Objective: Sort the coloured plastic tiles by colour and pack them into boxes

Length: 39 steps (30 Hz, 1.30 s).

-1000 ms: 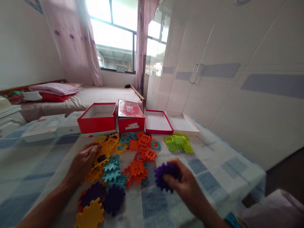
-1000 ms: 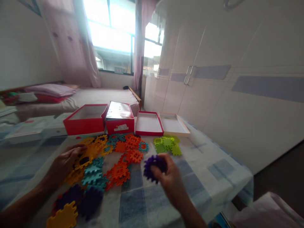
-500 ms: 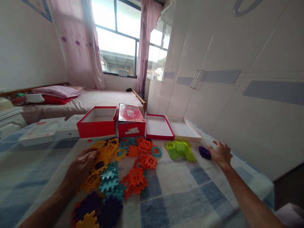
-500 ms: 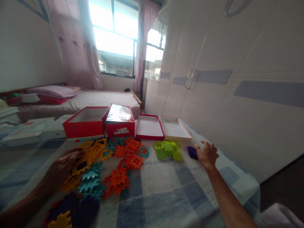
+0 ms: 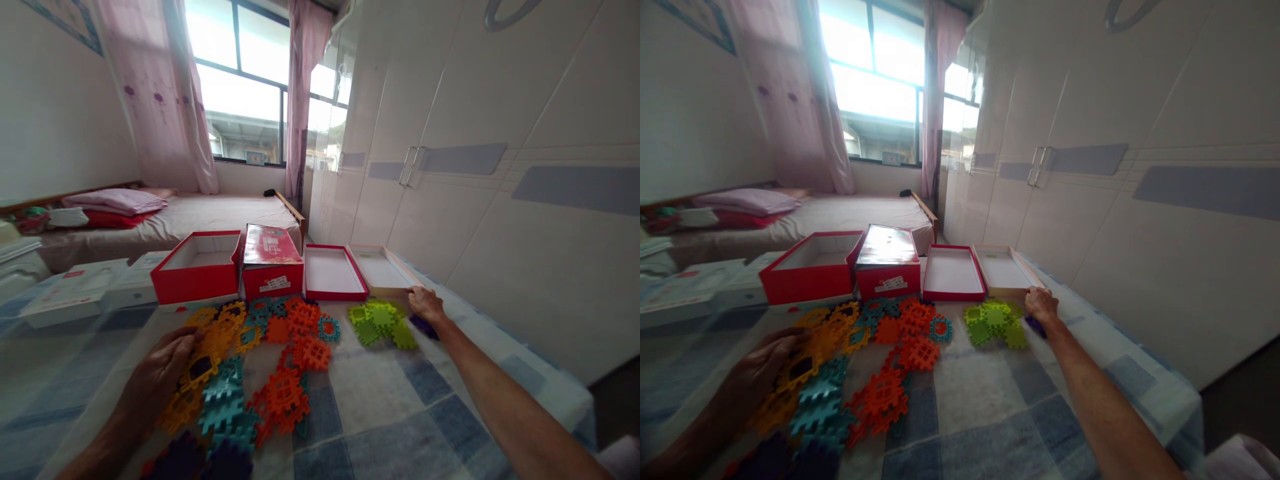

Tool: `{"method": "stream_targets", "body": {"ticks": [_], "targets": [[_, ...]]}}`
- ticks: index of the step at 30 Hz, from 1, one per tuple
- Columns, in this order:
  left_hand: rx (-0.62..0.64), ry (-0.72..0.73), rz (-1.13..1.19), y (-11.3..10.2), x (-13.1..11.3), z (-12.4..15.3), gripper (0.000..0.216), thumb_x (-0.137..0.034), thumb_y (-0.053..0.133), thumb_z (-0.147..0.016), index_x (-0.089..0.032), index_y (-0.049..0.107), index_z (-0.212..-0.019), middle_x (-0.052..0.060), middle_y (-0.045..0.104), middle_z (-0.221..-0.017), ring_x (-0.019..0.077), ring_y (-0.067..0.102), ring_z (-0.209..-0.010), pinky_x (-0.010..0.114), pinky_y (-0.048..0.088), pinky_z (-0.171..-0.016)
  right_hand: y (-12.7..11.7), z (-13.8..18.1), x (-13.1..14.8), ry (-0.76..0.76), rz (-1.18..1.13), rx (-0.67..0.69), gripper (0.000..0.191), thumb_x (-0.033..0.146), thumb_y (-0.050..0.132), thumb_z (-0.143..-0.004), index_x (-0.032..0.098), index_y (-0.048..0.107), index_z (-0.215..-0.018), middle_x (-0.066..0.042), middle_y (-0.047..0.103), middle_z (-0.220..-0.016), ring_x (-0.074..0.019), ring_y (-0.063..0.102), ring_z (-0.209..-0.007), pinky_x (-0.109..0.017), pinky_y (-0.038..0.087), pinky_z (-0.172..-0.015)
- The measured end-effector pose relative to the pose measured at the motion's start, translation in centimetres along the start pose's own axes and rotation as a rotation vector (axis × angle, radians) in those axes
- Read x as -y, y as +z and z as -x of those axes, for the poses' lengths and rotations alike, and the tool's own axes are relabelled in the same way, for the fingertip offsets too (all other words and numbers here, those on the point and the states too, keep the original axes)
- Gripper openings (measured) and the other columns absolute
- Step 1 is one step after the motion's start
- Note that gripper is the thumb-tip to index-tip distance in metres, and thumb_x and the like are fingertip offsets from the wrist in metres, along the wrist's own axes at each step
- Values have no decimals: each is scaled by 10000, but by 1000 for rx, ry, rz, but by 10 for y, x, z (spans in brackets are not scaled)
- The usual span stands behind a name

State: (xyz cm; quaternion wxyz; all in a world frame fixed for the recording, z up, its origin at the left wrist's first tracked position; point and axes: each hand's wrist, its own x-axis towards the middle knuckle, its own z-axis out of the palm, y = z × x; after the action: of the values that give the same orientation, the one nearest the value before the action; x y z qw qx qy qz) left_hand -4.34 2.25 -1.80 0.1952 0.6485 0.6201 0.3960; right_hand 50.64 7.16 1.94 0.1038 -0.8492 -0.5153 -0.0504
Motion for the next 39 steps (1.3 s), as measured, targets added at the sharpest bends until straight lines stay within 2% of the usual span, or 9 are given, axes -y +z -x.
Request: {"method": "stream_targets", "body": {"ticks": [5,10,13,19,24,27,33,36,39], "targets": [[12,1,-18,1,5,-1,505,-565,330,-798,-214,660,-949,43,550,-1227,234,535,-1105,351,373,-1010,2,-6,-12,-33,-15,-17,426,220,353,-834,189,588,-1187,-106,542,-1281,-286,486,-1152,-441,405,-903],[7,13,-43,1,8,-2,483,-566,329,-798,-246,659,-944,12,563,-1213,225,541,-1101,333,383,-998,2,24,-38,-165,-17,12,384,405,462,-802,291,610,-1138,-23,541,-1283,-259,431,-1207,-433,383,-949],[1,9,-45,1,7,-2,473,-569,325,-797,-264,658,-938,1,565,-1218,227,542,-1102,344,381,-1000,12,42,-53,-217,12,6,437,460,480,-789,297,584,-1180,-51,518,-1300,-266,429,-1207,-457,378,-950],[-4,17,-18,1,2,-1,455,-557,326,-796,-265,660,-897,13,580,-1185,238,559,-1073,363,394,-986,19,38,-59,-100,56,-81,526,447,356,-863,222,435,-1332,-119,410,-1385,-284,364,-1259,-512,381,-926],[1,28,-42,0,1,-1,468,-540,313,-810,-246,660,-921,27,578,-1184,234,551,-1084,352,376,-1002,12,51,-53,-6,90,-112,682,595,404,-792,198,401,-1347,-156,321,-1432,-352,331,-1265,-558,386,-888],[5,20,-43,1,1,-1,467,-530,313,-817,-240,659,-936,25,570,-1195,228,552,-1079,337,386,-991,17,63,-60,32,51,-53,689,576,446,-765,197,409,-1338,-184,378,-1378,-374,426,-1183,-549,421,-831],[15,16,-45,0,-6,1,476,-512,315,-827,-203,654,-954,47,569,-1200,226,554,-1071,339,393,-979,26,40,-72,-142,-15,-117,480,347,518,-749,116,555,-1168,-158,597,-1120,-262,526,-1080,-350,424,-895],[1,32,-61,-1,-12,3,503,-509,296,-833,-178,659,-940,70,579,-1183,226,568,-1043,336,405,-961,22,28,-63,-135,-26,-147,458,342,493,-762,102,558,-1146,-173,592,-1120,-285,513,-1088,-394,419,-893],[-18,59,-66,-1,-17,5,537,-519,274,-840,-163,669,-918,83,598,-1146,220,569,-1038,314,411,-945,10,34,-37,-130,-81,-303,463,409,446,-787,118,561,-1129,-186,568,-1146,-328,488,-1108,-472,416,-871]]}}
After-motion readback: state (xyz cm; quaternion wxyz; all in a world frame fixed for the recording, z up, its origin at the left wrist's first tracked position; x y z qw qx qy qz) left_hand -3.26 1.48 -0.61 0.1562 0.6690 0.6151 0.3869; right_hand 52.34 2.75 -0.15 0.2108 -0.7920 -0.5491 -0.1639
